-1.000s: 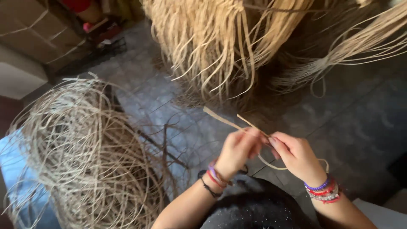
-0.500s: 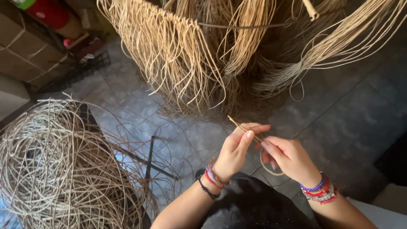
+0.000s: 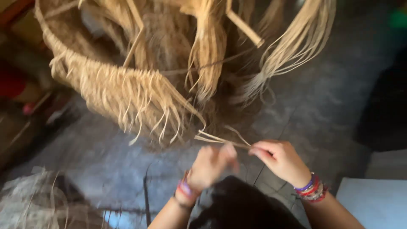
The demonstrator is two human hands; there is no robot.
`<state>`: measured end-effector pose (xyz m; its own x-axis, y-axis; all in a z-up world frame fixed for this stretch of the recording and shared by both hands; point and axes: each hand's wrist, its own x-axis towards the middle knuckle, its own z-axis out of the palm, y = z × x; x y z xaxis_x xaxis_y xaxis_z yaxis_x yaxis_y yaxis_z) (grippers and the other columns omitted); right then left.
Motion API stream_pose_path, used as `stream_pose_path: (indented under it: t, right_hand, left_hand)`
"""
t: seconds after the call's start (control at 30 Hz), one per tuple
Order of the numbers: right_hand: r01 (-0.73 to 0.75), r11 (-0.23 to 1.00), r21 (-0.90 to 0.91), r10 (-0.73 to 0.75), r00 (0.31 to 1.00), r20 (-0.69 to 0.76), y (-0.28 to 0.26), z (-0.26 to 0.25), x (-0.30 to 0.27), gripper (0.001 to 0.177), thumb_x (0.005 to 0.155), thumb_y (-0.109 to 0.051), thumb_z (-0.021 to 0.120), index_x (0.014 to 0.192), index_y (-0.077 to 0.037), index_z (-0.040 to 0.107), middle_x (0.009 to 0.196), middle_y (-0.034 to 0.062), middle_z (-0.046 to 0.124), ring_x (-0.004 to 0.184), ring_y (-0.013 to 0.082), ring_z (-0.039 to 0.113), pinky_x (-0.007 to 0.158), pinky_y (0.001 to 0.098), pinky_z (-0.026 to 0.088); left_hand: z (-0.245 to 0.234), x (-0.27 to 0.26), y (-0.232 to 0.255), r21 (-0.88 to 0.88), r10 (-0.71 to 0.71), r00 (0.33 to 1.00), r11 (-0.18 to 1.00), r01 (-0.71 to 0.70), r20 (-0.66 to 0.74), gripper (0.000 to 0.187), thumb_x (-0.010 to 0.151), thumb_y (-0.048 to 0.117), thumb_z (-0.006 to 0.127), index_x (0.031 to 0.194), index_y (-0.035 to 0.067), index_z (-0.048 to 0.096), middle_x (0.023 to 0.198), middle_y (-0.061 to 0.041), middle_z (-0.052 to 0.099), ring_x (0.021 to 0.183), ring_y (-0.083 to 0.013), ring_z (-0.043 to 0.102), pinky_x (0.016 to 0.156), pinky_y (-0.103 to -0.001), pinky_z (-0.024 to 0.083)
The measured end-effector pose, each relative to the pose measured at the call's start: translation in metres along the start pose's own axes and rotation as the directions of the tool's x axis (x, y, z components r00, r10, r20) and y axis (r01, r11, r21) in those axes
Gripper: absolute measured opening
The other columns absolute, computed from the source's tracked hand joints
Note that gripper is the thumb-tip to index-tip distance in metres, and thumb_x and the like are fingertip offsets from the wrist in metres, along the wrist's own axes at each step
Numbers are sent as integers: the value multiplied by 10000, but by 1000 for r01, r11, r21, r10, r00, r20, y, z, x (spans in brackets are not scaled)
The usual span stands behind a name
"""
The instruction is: Weaving natural fiber strands onto a circular frame to create a decorative furniture piece
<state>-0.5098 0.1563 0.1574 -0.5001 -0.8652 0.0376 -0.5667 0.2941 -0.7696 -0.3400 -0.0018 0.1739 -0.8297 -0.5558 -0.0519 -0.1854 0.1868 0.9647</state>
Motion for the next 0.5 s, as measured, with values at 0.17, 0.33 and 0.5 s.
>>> stream_pose_path:
  t: [0.17, 0.33, 0.5]
  right_hand:
    - [59, 966, -254, -25, 991, 134, 2, 6, 12, 235, 931, -193, 566, 1010, -161, 785, 909, -16, 819, 788, 211, 771, 699, 346, 554]
    - [109, 924, -366, -60, 988, 142, -15, 16, 15, 190, 968, -285, 598, 854, -197, 722, 766, -21, 759, 687, 217, 717, 624, 367, 494]
    - [-96, 910, -404, 95, 995, -23, -7, -12, 1, 267, 912, -470, 615, 1039, -330, 805, 928, -133, 848, 764, 100, 788, 718, 283, 528]
  left_hand:
    - [-5, 7, 11, 287, 720, 653, 591, -754, 234, 381, 1035, 393, 563, 1223, 73, 646, 1168, -110, 659, 1065, -324, 619, 965, -430, 519]
    - [8, 37, -42, 657, 599, 699, 351, -667, 391, 349, 945, 330, 673, 1168, 91, 552, 1067, -119, 587, 708, -270, 662, 588, -374, 502]
    - [-44, 50, -87, 836, 500, 793, 216, -505, 350, 178, 961, 152, 592, 834, 262, 535, 471, 132, 399, 239, -112, 411, 220, -376, 235]
